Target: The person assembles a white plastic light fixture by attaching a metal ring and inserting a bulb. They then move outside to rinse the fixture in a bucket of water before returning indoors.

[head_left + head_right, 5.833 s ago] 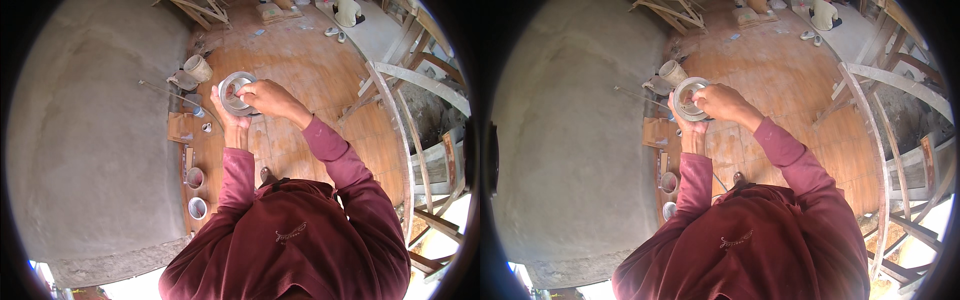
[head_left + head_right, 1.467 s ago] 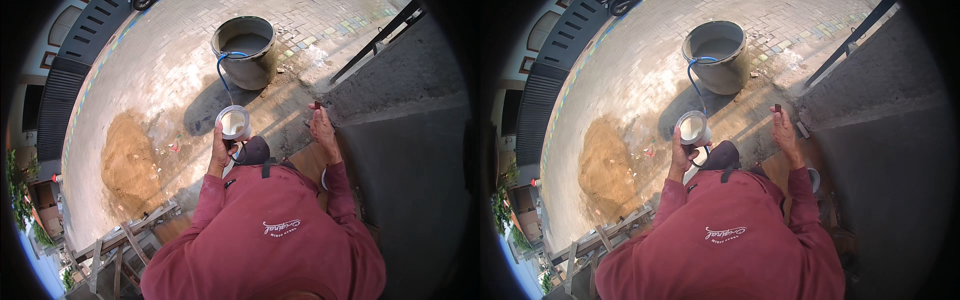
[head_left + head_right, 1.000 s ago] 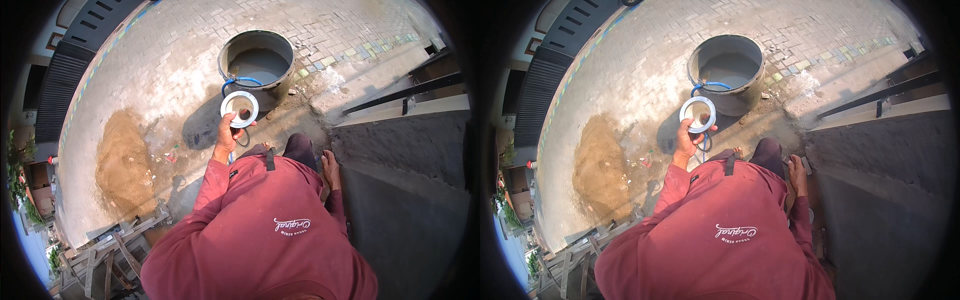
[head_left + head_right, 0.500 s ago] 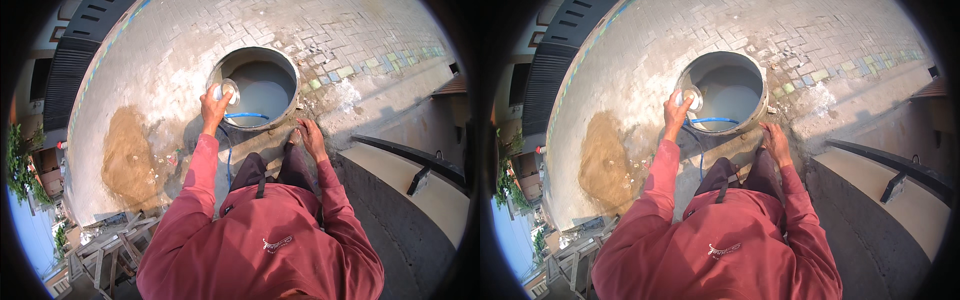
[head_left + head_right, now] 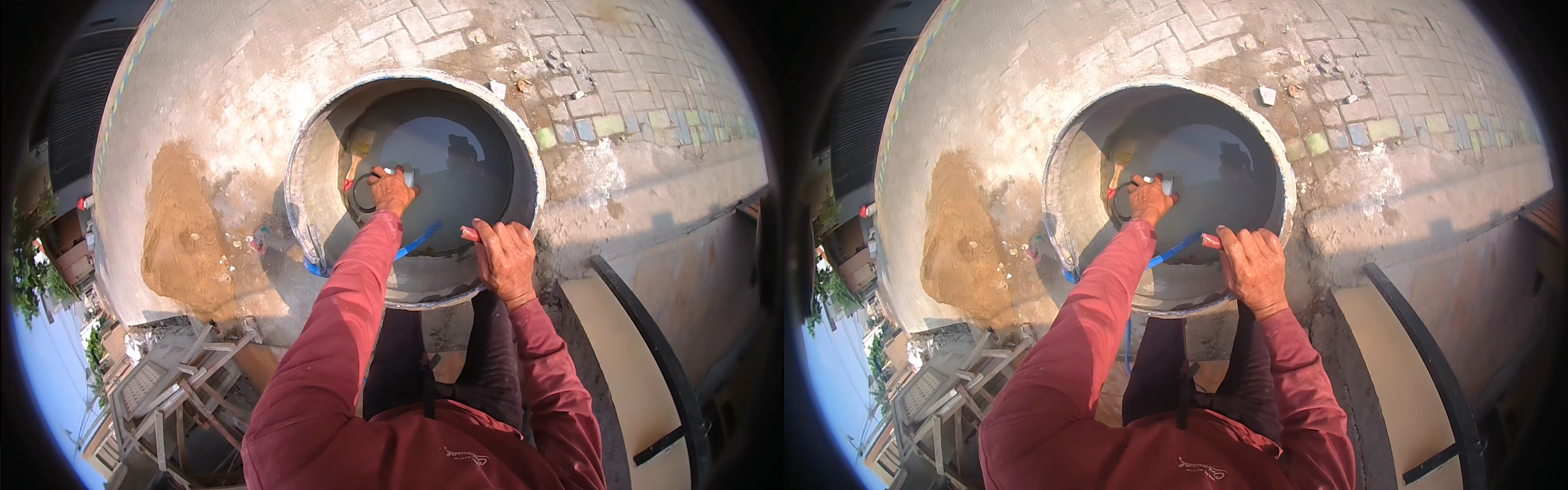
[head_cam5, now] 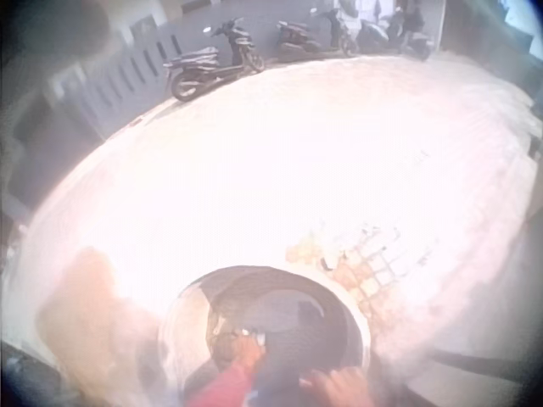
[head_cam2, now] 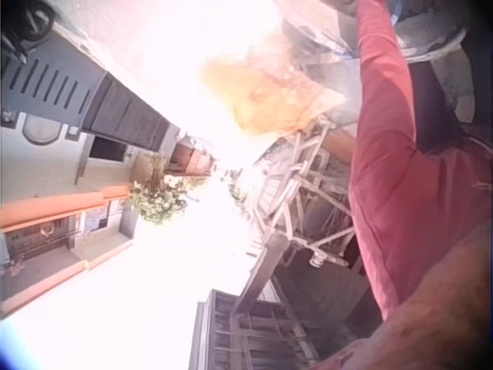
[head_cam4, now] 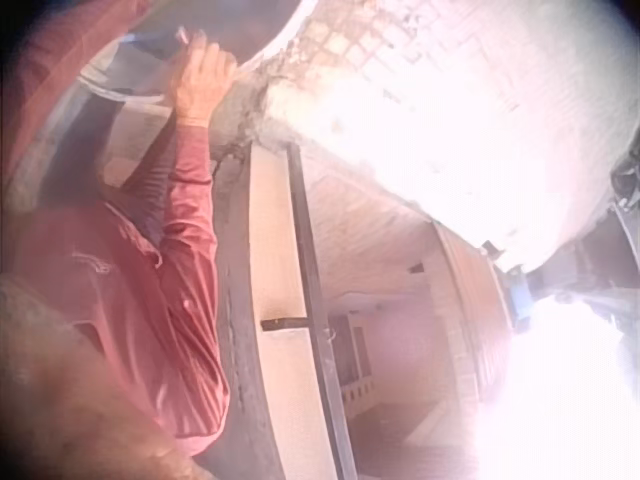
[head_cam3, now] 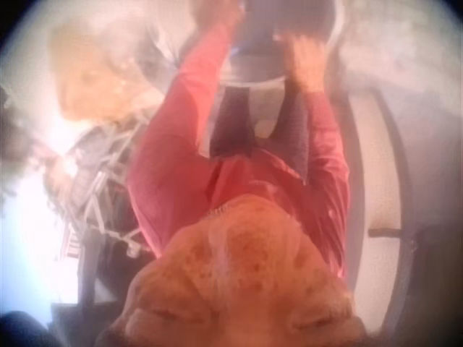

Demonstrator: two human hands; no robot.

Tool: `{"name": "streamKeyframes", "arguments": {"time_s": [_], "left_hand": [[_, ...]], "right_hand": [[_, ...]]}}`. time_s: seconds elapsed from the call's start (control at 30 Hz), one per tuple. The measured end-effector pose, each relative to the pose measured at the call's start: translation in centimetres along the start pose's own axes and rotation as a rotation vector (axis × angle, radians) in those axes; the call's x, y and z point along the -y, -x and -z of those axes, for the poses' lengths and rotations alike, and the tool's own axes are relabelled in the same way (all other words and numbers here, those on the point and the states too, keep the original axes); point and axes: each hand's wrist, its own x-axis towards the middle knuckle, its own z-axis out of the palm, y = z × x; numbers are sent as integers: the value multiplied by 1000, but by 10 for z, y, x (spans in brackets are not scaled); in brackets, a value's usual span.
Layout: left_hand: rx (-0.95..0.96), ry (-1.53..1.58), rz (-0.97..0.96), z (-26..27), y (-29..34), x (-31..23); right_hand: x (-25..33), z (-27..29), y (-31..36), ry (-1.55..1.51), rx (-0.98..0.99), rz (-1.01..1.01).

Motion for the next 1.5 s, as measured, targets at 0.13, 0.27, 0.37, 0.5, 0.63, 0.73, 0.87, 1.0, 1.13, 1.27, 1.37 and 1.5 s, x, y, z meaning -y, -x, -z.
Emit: {"name": "streamKeyframes", "arguments": {"time_s": [0.13, 0.27, 0.37, 0.5, 0.63, 0.73, 0.87, 1.0, 1.13, 1.27, 1.37, 1.5], "left_hand": [[138, -116, -40, -89, -45, -27], [311, 293, -88, -96, -36, -35], [224, 408, -42, -32, 1, -43], [-188, 283, -141, 65, 69, -21], [-560, 197, -392, 155, 142, 21], [-518, 623, -552, 192, 168, 49], [-232, 1447, -662, 247, 215, 61], [-145, 1619, -704, 298, 258, 68], [-177, 1547, -757, 327, 282, 69], [-565, 1107, -827, 354, 298, 73], [-826, 785, -616, 367, 328, 75], [-1001, 943, -530, 370, 354, 77]], "right_hand": [[-2, -6, -4, -6, 2, 7], [-2, -10, -3, 12, 28, -12], [1, -7, -3, 35, 17, -43], [6, -4, -5, 69, 28, -40], [11, -3, -1, 114, 75, -46], [23, -2, -5, -138, 15, -223], [70, 35, -35, -890, -121, -656], [119, 111, -74, -1067, -75, -646], [149, 144, -128, -1052, -57, -428], [156, 168, -176, -1222, 70, -411], [171, 177, -185, -1279, 200, -304], [177, 184, -196, -1252, 287, -121]]}}
